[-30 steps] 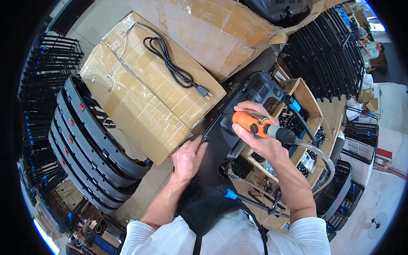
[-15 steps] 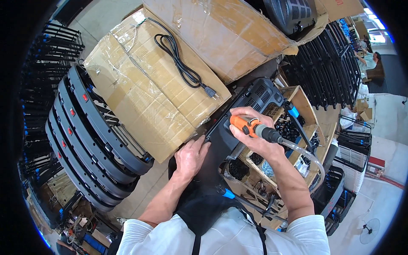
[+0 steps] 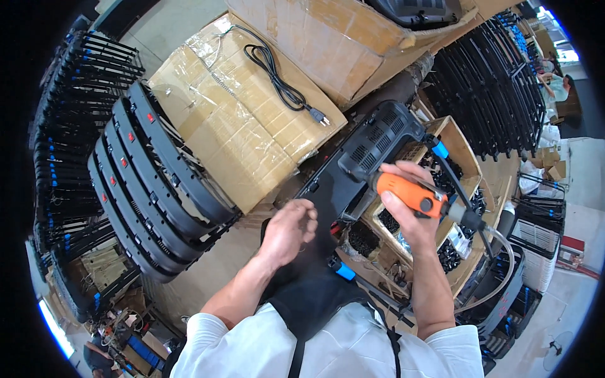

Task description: Assembling plastic components of office chairs using an electric screwdriver and screws.

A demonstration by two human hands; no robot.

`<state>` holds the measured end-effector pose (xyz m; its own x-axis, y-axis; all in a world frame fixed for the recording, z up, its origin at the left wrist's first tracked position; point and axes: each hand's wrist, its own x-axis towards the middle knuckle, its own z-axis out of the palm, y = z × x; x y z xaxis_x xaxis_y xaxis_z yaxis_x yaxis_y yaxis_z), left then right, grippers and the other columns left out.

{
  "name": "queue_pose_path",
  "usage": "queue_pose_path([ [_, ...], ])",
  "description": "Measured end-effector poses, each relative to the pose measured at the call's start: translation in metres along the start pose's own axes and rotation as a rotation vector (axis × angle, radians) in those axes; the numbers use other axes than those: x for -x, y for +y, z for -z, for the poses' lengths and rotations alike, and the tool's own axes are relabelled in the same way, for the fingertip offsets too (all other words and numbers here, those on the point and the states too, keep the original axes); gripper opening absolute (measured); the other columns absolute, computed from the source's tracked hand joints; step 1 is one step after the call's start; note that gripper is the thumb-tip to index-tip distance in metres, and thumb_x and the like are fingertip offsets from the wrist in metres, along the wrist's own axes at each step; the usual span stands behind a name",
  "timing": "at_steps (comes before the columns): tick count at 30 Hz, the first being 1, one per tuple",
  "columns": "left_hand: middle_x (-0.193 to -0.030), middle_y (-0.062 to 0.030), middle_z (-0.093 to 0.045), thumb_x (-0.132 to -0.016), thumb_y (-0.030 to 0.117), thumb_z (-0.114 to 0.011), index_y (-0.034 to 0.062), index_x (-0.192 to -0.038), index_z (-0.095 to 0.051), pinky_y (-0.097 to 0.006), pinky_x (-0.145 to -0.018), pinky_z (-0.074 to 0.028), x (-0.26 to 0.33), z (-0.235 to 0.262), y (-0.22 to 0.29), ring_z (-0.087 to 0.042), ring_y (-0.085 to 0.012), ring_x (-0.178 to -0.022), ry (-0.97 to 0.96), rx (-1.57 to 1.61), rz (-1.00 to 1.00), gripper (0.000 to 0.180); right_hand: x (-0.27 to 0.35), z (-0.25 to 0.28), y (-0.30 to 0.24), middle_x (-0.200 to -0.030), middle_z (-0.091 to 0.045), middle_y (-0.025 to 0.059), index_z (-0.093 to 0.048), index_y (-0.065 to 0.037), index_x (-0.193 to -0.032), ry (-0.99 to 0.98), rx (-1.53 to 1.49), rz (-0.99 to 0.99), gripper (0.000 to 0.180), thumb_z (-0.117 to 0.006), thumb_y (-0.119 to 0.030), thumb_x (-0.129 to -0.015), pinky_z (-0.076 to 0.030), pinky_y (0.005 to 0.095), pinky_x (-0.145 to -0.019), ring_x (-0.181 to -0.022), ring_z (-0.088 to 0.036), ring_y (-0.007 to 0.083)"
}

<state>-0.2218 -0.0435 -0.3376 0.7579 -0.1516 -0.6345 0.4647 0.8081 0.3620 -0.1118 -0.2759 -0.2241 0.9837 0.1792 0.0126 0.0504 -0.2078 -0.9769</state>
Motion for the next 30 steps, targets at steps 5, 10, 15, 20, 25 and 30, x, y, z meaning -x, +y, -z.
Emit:
queue_pose_path([
  [5, -0.091, -0.0031, -0.061, -0.114, 0.037, -0.052, 0.0065, -0.114, -0.060, -0.025, -0.054, -0.040, 0.021, -0.001, -0.057, -0.053, -0.0122, -0.070, -0.129, -0.009, 0.215, 0.031, 0.082, 0.022, 0.007, -0.128, -0.073, 0.0219, -0.055, 0.001, -0.138, 0.105, -0.206, -0.086, 0.058, -0.079, -0.004, -0.085, -0.053, 0.0425, -0.109, -0.119, -0.070, 0.0280],
  [10, -0.083, -0.0016, -0.057, -0.116, 0.040, -0.045, 0.0075, -0.107, -0.058, -0.025, -0.052, -0.037, 0.044, -0.006, -0.105, -0.049, -0.0110, -0.063, -0.103, -0.221, 0.128, 0.037, 0.149, 0.042, 0.016, -0.129, -0.072, 0.0218, -0.055, 0.001, -0.138, 0.109, -0.262, -0.092, 0.059, -0.081, -0.005, -0.085, -0.054, 0.0426, -0.108, -0.117, -0.070, 0.0269],
  [15, -0.088, -0.0029, -0.063, -0.116, 0.036, -0.047, 0.0063, -0.110, -0.062, -0.025, -0.052, -0.037, 0.078, 0.000, -0.131, -0.051, -0.0105, -0.064, -0.127, -0.241, 0.100, 0.034, 0.197, 0.053, 0.022, -0.130, -0.071, 0.0211, -0.054, 0.001, -0.138, 0.052, -0.254, -0.053, 0.058, -0.081, -0.006, -0.087, -0.054, 0.0414, -0.108, -0.119, -0.069, 0.0261],
  [20, -0.081, -0.0012, -0.065, -0.113, 0.040, -0.054, 0.0050, -0.105, -0.070, -0.024, -0.050, -0.036, 0.102, 0.016, -0.152, -0.050, -0.0089, -0.060, 0.015, -0.322, 0.123, 0.039, 0.233, 0.055, 0.024, -0.131, -0.071, 0.0204, -0.053, 0.001, -0.138, 0.002, -0.280, -0.060, 0.057, -0.079, -0.006, -0.088, -0.053, 0.0416, -0.109, -0.121, -0.068, 0.0261],
  [25, -0.076, 0.0033, -0.059, -0.113, 0.039, -0.056, 0.0064, -0.103, -0.070, -0.023, -0.050, -0.033, 0.106, 0.019, -0.159, -0.046, -0.0085, -0.058, 0.075, -0.203, 0.149, 0.036, 0.264, 0.040, 0.024, -0.131, -0.070, 0.0197, -0.054, 0.001, -0.138, -0.039, -0.228, -0.050, 0.056, -0.079, -0.003, -0.088, -0.053, 0.0419, -0.109, -0.121, -0.068, 0.0258],
  [30, -0.081, 0.0054, -0.057, -0.112, 0.037, -0.058, 0.0091, -0.106, -0.068, -0.022, -0.051, -0.033, 0.096, 0.043, -0.152, -0.046, -0.0061, -0.063, 0.047, -0.119, 0.295, 0.031, 0.283, 0.014, 0.037, -0.133, -0.069, 0.0185, -0.054, -0.001, -0.138, 0.003, -0.217, -0.065, 0.055, -0.080, -0.002, -0.089, -0.052, 0.0424, -0.110, -0.122, -0.067, 0.0256],
])
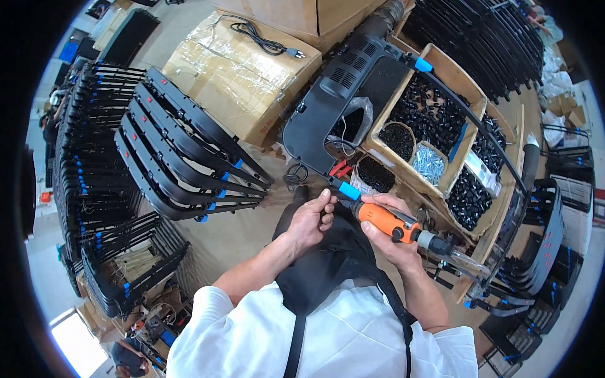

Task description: Assembling plastic components of office chairs using an electric screwdriver and screws.

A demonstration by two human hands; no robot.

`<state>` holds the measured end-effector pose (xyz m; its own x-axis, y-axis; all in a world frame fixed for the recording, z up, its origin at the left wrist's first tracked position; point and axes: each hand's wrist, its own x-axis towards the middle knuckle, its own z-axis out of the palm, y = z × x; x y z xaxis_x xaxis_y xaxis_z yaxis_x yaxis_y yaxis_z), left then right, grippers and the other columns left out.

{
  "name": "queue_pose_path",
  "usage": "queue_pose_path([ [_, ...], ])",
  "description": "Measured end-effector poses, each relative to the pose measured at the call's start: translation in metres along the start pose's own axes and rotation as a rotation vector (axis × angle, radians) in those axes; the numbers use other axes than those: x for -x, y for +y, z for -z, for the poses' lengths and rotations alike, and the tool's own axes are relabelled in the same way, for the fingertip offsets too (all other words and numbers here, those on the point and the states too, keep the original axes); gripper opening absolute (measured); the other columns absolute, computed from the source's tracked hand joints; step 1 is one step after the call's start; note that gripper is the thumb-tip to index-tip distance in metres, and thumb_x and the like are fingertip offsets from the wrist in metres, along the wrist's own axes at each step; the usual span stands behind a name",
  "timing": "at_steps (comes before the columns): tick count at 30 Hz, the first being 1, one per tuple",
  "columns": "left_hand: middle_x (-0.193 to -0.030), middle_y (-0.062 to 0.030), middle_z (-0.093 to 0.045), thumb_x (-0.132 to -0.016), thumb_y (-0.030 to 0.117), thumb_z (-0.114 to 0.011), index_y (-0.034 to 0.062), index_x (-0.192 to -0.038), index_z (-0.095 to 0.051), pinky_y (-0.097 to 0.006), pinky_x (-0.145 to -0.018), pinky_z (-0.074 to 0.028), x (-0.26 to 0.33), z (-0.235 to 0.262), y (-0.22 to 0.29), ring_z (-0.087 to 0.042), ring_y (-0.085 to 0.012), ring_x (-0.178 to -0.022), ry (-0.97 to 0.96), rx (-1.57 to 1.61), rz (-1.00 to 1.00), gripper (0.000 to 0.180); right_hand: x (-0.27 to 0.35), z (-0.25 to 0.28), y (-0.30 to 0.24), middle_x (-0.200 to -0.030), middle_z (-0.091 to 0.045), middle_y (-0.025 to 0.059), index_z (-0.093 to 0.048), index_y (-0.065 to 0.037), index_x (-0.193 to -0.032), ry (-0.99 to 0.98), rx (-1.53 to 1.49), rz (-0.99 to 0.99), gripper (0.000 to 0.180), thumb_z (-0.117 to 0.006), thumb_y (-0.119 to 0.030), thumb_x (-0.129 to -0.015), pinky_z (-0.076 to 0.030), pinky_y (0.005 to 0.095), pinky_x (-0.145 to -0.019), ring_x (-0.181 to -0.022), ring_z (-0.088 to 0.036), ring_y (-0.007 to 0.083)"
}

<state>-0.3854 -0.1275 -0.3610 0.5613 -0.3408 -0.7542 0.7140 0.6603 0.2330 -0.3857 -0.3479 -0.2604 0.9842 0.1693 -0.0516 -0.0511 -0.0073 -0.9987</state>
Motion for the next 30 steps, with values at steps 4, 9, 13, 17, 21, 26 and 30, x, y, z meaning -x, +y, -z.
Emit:
queue_pose_path([
  [4, -0.084, 0.0046, -0.058, -0.111, 0.036, -0.059, 0.0087, -0.111, -0.068, -0.022, -0.051, -0.034, -0.003, 0.005, 0.012, -0.046, -0.0058, -0.064, -0.092, 0.130, 0.067, 0.028, 0.001, -0.021, 0.007, -0.133, -0.070, 0.0168, -0.055, -0.003, -0.137, 0.029, 0.078, 0.004, 0.055, -0.080, -0.002, -0.088, -0.051, 0.0430, -0.111, -0.124, -0.067, 0.0265],
  [9, -0.084, 0.0034, -0.056, -0.112, 0.032, -0.057, 0.0066, -0.122, -0.062, -0.022, -0.052, -0.035, -0.010, 0.012, 0.029, -0.046, -0.0073, -0.065, -0.135, 0.206, 0.165, 0.028, -0.006, -0.039, 0.003, -0.131, -0.071, 0.0148, -0.058, -0.004, -0.135, 0.058, 0.206, 0.024, 0.053, -0.082, -0.006, -0.088, -0.052, 0.0431, -0.110, -0.123, -0.067, 0.0260],
  [13, -0.085, 0.0028, -0.055, -0.114, 0.030, -0.054, 0.0054, -0.123, -0.064, -0.022, -0.051, -0.036, -0.015, 0.016, 0.038, -0.046, -0.0078, -0.065, -0.187, 0.232, 0.256, 0.028, -0.009, -0.052, -0.002, -0.131, -0.072, 0.0147, -0.060, -0.005, -0.134, 0.099, 0.196, -0.014, 0.051, -0.083, -0.008, -0.088, -0.052, 0.0433, -0.110, -0.123, -0.066, 0.0260],
  [17, -0.084, 0.0027, -0.055, -0.114, 0.030, -0.053, 0.0057, -0.124, -0.063, -0.022, -0.052, -0.035, -0.011, 0.012, 0.049, -0.045, -0.0081, -0.066, -0.194, 0.200, 0.317, 0.028, -0.007, -0.059, -0.001, -0.131, -0.071, 0.0142, -0.061, -0.005, -0.133, 0.166, 0.185, -0.012, 0.051, -0.083, -0.008, -0.088, -0.050, 0.0433, -0.111, -0.125, -0.064, 0.0253],
  [21, -0.084, 0.0028, -0.054, -0.114, 0.032, -0.052, 0.0064, -0.126, -0.062, -0.023, -0.052, -0.034, -0.009, 0.010, 0.053, -0.044, -0.0084, -0.066, -0.212, 0.178, 0.330, 0.030, -0.009, -0.062, -0.003, -0.132, -0.070, 0.0143, -0.059, -0.004, -0.136, 0.163, 0.226, -0.024, 0.054, -0.083, -0.007, -0.088, -0.050, 0.0429, -0.112, -0.126, -0.063, 0.0250],
  [26, -0.084, 0.0025, -0.054, -0.115, 0.035, -0.050, 0.0059, -0.123, -0.065, -0.024, -0.053, -0.034, -0.005, 0.006, 0.059, -0.045, -0.0092, -0.066, -0.209, 0.077, 0.261, 0.034, -0.018, -0.068, -0.006, -0.133, -0.070, 0.0190, -0.054, 0.000, -0.138, 0.218, 0.212, -0.031, 0.056, -0.079, -0.001, -0.089, -0.052, 0.0447, -0.111, -0.124, -0.067, 0.0287],
  [30, -0.085, 0.0009, -0.059, -0.114, 0.027, -0.043, 0.0043, -0.123, -0.066, -0.025, -0.054, -0.036, -0.001, 0.027, 0.084, -0.049, -0.0101, -0.065, -0.126, -0.232, 0.142, 0.033, -0.033, -0.063, -0.009, -0.133, -0.071, 0.0178, -0.054, 0.001, -0.139, 0.199, 0.291, -0.009, 0.057, -0.081, -0.005, -0.089, -0.052, 0.0418, -0.110, -0.122, -0.068, 0.0256],
])
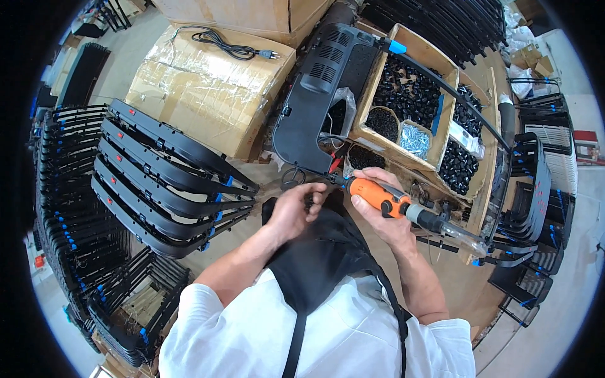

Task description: Assembling plastic components of office chairs using an electric screwdriver and screws.

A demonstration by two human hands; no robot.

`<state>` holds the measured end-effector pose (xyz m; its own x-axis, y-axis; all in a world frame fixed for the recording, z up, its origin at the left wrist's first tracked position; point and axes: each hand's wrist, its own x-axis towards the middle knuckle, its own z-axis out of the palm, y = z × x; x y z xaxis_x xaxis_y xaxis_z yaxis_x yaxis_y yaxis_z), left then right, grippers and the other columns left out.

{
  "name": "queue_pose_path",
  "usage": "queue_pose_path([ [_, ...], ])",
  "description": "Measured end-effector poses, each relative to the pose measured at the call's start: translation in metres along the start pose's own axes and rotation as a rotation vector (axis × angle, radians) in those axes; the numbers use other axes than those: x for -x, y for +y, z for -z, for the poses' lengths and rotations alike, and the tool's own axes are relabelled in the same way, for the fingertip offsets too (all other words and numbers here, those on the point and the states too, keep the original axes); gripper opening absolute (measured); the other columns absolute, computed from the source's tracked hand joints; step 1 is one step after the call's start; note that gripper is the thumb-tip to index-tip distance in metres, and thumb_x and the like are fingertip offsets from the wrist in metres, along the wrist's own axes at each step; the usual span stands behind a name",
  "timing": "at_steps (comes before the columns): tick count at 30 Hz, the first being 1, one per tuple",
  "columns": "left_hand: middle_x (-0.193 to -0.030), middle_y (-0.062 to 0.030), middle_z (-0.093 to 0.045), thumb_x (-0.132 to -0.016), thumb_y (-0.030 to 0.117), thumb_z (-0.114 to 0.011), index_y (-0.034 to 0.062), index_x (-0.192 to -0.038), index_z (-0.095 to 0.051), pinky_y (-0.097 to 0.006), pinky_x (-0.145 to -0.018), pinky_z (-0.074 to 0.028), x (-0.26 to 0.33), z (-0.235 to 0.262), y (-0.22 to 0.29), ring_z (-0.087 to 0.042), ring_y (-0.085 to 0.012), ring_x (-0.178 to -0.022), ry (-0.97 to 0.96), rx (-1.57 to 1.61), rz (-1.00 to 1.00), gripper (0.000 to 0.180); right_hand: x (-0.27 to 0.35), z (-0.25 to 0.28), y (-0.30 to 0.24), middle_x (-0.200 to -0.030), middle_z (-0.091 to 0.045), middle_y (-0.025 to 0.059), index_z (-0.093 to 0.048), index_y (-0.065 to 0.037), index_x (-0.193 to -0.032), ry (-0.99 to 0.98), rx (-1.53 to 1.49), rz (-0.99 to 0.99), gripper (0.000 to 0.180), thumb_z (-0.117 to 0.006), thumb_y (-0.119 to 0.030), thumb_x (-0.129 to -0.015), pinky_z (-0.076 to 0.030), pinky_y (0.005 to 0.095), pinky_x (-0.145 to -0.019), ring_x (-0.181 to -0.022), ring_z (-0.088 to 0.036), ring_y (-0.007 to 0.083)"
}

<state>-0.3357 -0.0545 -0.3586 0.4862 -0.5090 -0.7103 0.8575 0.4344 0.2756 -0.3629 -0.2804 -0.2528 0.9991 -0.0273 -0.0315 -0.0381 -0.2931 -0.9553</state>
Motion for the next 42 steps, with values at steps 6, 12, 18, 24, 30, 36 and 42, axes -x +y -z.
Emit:
queue_pose_path([
  [6, -0.078, 0.0004, -0.062, -0.112, 0.023, -0.046, 0.0040, -0.137, -0.061, -0.028, -0.059, -0.047, -0.014, -0.013, 0.066, -0.054, -0.0101, -0.065, 0.103, -0.592, -0.405, 0.035, -0.018, 0.001, -0.010, -0.133, -0.071, 0.0128, -0.058, -0.002, -0.138, -0.047, 0.040, -0.042, 0.056, -0.083, -0.011, -0.089, -0.052, 0.0385, -0.108, -0.119, -0.068, 0.0214],
  [12, -0.098, -0.0214, -0.077, -0.102, 0.016, -0.052, 0.0123, -0.138, -0.066, -0.050, -0.086, -0.058, -0.051, -0.022, 0.081, -0.076, -0.0372, -0.094, 0.117, -1.636, -0.653, 0.039, -0.029, -0.008, -0.010, -0.130, -0.070, 0.0105, -0.066, -0.003, -0.132, -0.095, 0.028, -0.092, 0.047, -0.082, -0.009, -0.088, -0.054, 0.0370, -0.109, -0.119, -0.069, 0.0216],
  [18, -0.102, -0.0260, -0.076, -0.102, 0.014, -0.049, 0.0164, -0.135, -0.067, -0.056, -0.087, -0.057, -0.038, -0.034, 0.087, -0.073, -0.0440, -0.099, 0.134, -1.771, -0.527, 0.037, -0.037, -0.011, 0.002, -0.133, -0.070, 0.0124, -0.060, -0.004, -0.137, -0.182, 0.091, -0.046, 0.052, -0.081, -0.010, -0.090, -0.052, 0.0377, -0.109, -0.121, -0.067, 0.0205],
  [24, -0.109, -0.0251, -0.076, -0.096, 0.014, -0.054, 0.0094, -0.134, -0.067, -0.055, -0.091, -0.056, -0.040, -0.033, 0.089, -0.073, -0.0432, -0.105, 0.112, -1.790, -0.482, 0.040, -0.047, -0.018, -0.003, -0.127, -0.071, 0.0084, -0.063, -0.003, -0.134, -0.262, 0.153, -0.103, 0.050, -0.081, -0.011, -0.089, -0.052, 0.0362, -0.108, -0.118, -0.067, 0.0187],
  [30, -0.094, -0.0207, -0.074, -0.105, 0.015, -0.052, 0.0029, -0.139, -0.055, -0.048, -0.081, -0.056, -0.034, -0.002, 0.083, -0.074, -0.0351, -0.090, 0.057, -1.446, -0.663, 0.035, -0.055, -0.024, -0.009, -0.125, -0.075, 0.0069, -0.069, -0.009, -0.125, -0.407, 0.394, -0.075, 0.041, -0.082, -0.013, -0.086, -0.055, 0.0347, -0.102, -0.110, -0.071, 0.0185],
  [36, -0.082, -0.0051, -0.069, -0.112, 0.027, -0.057, 0.0038, -0.115, -0.059, -0.024, -0.048, -0.038, -0.014, 0.031, 0.053, -0.052, -0.0114, -0.058, -0.114, -0.185, -0.266, 0.024, -0.058, -0.022, -0.008, -0.127, -0.075, 0.0079, -0.070, -0.008, -0.122, -0.440, 0.352, 0.061, 0.039, -0.081, -0.016, -0.086, -0.055, 0.0351, -0.102, -0.112, -0.073, 0.0216],
  [42, -0.080, 0.0009, -0.064, -0.111, 0.034, -0.060, 0.0065, -0.113, -0.067, -0.021, -0.048, -0.033, -0.002, 0.038, 0.004, -0.047, -0.0085, -0.056, -0.053, 0.162, -0.249, 0.029, -0.060, -0.025, -0.008, -0.128, -0.075, 0.0078, -0.071, -0.007, -0.122, -0.439, 0.311, -0.021, 0.038, -0.082, -0.015, -0.086, -0.055, 0.0343, -0.103, -0.112, -0.072, 0.0204],
])
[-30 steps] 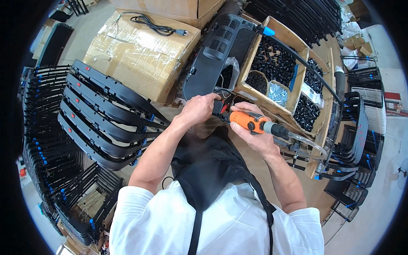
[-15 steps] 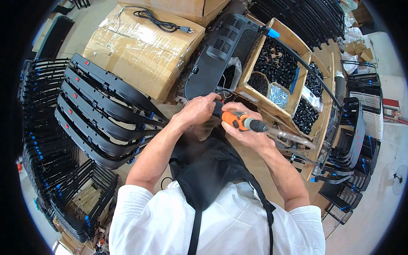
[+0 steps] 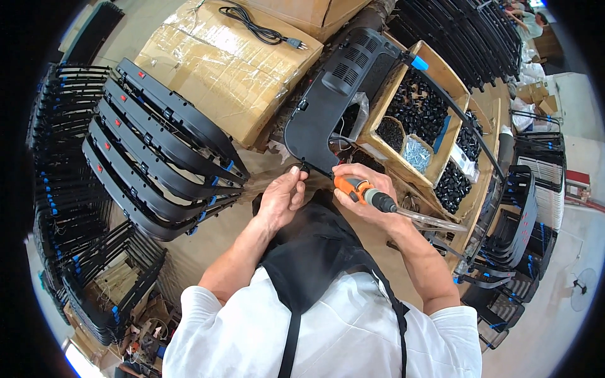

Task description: Assembling plastic components of office chairs using an electric screwdriver and screws.

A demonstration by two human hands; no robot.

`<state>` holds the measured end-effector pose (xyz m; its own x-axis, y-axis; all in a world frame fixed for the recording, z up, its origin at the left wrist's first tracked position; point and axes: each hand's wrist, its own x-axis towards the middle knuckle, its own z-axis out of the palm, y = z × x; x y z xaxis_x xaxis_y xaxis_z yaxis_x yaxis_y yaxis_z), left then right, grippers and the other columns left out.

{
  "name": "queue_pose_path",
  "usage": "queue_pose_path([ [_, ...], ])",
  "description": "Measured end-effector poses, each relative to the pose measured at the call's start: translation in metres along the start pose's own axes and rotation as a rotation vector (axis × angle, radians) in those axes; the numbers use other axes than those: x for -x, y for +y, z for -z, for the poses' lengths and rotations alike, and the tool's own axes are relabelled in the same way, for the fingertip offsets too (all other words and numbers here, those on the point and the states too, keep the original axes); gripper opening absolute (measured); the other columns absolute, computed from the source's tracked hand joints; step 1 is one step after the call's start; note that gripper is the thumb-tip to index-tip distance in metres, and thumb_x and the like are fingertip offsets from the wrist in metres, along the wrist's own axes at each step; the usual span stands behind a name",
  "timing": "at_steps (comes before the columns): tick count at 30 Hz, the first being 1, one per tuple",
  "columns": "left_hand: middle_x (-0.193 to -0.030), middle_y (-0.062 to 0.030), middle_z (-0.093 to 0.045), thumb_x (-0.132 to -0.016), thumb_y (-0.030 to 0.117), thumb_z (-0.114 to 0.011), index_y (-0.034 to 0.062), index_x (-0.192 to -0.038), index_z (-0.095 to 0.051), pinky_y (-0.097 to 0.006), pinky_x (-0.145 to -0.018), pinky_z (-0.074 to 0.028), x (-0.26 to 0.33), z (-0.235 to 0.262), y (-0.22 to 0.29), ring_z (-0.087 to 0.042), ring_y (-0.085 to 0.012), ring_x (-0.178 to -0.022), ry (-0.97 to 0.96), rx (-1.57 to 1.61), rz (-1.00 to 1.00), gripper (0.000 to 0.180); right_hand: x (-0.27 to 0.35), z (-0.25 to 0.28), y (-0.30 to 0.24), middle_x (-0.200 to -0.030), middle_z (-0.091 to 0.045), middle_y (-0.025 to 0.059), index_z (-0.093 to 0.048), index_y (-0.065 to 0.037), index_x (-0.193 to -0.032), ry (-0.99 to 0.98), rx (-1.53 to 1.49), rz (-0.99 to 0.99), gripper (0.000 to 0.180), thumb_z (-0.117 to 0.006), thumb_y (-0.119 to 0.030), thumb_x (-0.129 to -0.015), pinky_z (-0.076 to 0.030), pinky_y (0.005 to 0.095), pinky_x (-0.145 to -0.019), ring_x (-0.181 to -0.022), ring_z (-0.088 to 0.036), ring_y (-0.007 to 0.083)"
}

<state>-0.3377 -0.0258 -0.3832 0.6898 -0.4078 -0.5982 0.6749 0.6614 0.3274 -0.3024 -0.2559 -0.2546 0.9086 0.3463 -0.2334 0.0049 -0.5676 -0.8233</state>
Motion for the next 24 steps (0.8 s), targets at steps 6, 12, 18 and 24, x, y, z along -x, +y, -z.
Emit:
queue_pose_path([
  [6, -0.096, -0.0037, -0.065, -0.116, 0.034, -0.045, 0.0023, -0.129, -0.064, -0.027, -0.065, -0.042, 0.009, -0.012, -0.005, -0.053, -0.0122, -0.075, 0.011, 0.084, 0.001, 0.039, -0.001, 0.001, -0.004, -0.131, -0.073, 0.0091, -0.069, -0.006, -0.125, 0.012, -0.024, -0.022, 0.039, -0.081, -0.011, -0.088, -0.053, 0.0349, -0.105, -0.117, -0.069, 0.0185],
  [12, -0.089, 0.0012, -0.057, -0.112, 0.043, -0.054, 0.0058, -0.129, -0.065, -0.027, -0.067, -0.041, 0.002, -0.011, -0.009, -0.048, -0.0124, -0.075, -0.013, 0.169, 0.083, 0.042, 0.019, -0.004, -0.014, -0.131, -0.072, 0.0121, -0.061, -0.004, -0.134, 0.187, -0.342, 0.046, 0.049, -0.081, -0.009, -0.090, -0.054, 0.0380, -0.106, -0.120, -0.068, 0.0221],
  [18, -0.087, 0.0006, -0.059, -0.112, 0.043, -0.055, 0.0033, -0.125, -0.064, -0.025, -0.063, -0.041, -0.009, -0.012, -0.013, -0.052, -0.0114, -0.072, -0.064, 0.364, 0.144, 0.042, 0.016, -0.011, -0.014, -0.135, -0.070, 0.0128, -0.059, -0.004, -0.137, 0.123, -0.344, 0.126, 0.051, -0.081, -0.008, -0.091, -0.052, 0.0392, -0.109, -0.124, -0.066, 0.0232],
  [24, -0.083, -0.0004, -0.057, -0.110, 0.040, -0.059, 0.0054, -0.122, -0.061, -0.027, -0.059, -0.040, -0.015, -0.016, -0.013, -0.050, -0.0136, -0.068, -0.072, 0.445, 0.176, 0.037, 0.011, -0.009, -0.014, -0.133, -0.071, 0.0124, -0.060, -0.004, -0.137, 0.097, -0.289, 0.096, 0.051, -0.080, -0.007, -0.090, -0.053, 0.0387, -0.109, -0.124, -0.067, 0.0217],
])
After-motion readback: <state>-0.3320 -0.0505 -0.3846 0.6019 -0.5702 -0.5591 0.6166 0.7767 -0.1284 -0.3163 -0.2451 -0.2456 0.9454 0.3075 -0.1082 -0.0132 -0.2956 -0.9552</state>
